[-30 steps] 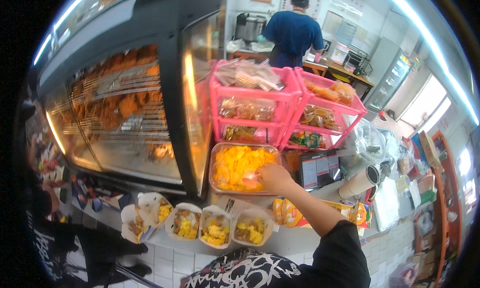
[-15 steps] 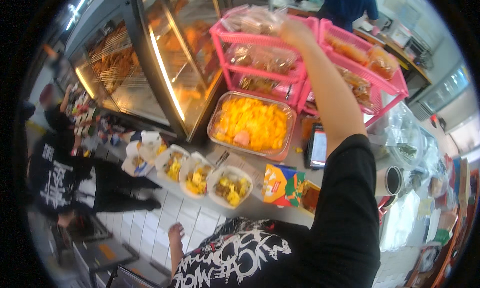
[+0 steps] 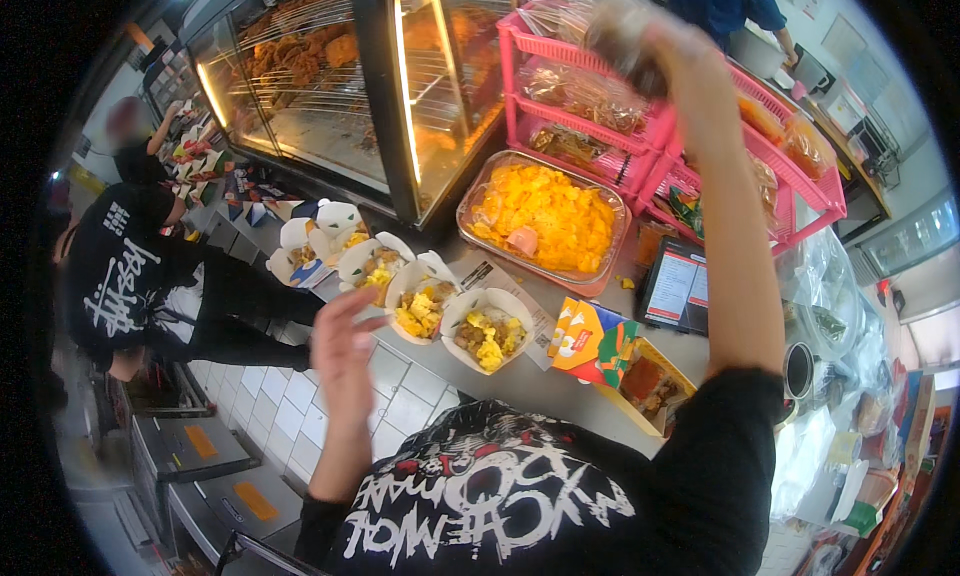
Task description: The person scoops scrambled eggs from a metal tray into several open paper taco boxes lined with paper. They then add a small bag of salad to each box and fold the boxes closed. The person works at a stainless steel counter in a commercial kitchen.
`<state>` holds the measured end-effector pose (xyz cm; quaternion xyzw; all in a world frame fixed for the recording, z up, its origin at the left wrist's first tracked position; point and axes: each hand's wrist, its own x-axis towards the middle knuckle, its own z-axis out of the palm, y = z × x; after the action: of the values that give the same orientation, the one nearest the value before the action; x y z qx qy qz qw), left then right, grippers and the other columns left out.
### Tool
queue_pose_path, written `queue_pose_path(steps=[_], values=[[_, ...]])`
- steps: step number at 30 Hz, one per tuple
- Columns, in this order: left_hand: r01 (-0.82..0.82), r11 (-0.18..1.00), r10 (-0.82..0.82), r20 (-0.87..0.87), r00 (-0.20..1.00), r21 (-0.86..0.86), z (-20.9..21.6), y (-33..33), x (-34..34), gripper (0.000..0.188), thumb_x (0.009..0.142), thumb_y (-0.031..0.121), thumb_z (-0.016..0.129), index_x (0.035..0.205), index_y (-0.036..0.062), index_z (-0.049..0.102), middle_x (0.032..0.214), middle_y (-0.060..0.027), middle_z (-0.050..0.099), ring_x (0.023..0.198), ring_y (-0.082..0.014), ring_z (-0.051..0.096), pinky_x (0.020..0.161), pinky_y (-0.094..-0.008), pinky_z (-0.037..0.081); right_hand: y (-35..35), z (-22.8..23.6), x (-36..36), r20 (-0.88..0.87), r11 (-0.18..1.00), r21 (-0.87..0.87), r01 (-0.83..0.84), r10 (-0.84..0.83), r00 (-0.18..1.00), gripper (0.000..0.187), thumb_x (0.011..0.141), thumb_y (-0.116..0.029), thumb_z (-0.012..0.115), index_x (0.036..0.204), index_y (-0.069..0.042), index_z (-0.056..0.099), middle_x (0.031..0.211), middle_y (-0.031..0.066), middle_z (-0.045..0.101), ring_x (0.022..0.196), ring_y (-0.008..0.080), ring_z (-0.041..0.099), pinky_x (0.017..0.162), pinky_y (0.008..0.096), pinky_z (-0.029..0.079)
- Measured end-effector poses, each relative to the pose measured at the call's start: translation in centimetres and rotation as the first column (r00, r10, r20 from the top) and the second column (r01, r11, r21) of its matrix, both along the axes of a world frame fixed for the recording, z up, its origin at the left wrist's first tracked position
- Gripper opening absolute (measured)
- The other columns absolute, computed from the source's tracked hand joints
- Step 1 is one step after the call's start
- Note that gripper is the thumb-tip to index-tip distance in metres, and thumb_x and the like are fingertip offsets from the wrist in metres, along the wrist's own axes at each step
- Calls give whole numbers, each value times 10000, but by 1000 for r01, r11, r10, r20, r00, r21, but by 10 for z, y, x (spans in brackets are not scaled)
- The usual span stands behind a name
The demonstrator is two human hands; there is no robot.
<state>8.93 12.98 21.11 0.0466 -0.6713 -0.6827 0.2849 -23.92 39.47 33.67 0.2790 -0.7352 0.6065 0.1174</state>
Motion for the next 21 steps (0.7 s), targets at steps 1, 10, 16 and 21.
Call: queue_pose_path(steps=[1,10,16,21], values=[[156,985,-155,-21,988,72,2,13,-16,542,870,141,656,1346,43,416,1293,-122,508,1212,-227,494,935,-335,443,-9,-18,40,54,987,159,-18,9,999,226,931,-147,576,1107,-56,685,978,46,680,879,141,601,805,302,478],[369,869,-491,484,725,328,-43,12,-41,234,957,109,567,1170,15,590,949,-61,663,797,-138,651,712,-258,526,-72,-141,223,744,908,-347,-235,420,520,239,860,-17,669,1042,-22,514,982,65,630,871,111,607,737,251,508],[141,989,-103,484,869,-44,-69,-49,-40,177,934,49,554,1098,1,597,926,-94,666,767,-165,647,687,-283,515,-60,-165,225,679,975,144,-168,26,733,290,820,-98,736,1091,-40,651,1097,49,655,995,144,612,867,299,486],[139,628,200,331,922,-765,-70,-53,-41,423,823,119,673,1210,20,533,1104,-172,570,1002,-307,574,873,-394,459,-67,-192,225,604,982,162,-94,-24,797,426,796,-90,754,1186,-43,588,1064,73,657,996,148,618,831,277,486]])
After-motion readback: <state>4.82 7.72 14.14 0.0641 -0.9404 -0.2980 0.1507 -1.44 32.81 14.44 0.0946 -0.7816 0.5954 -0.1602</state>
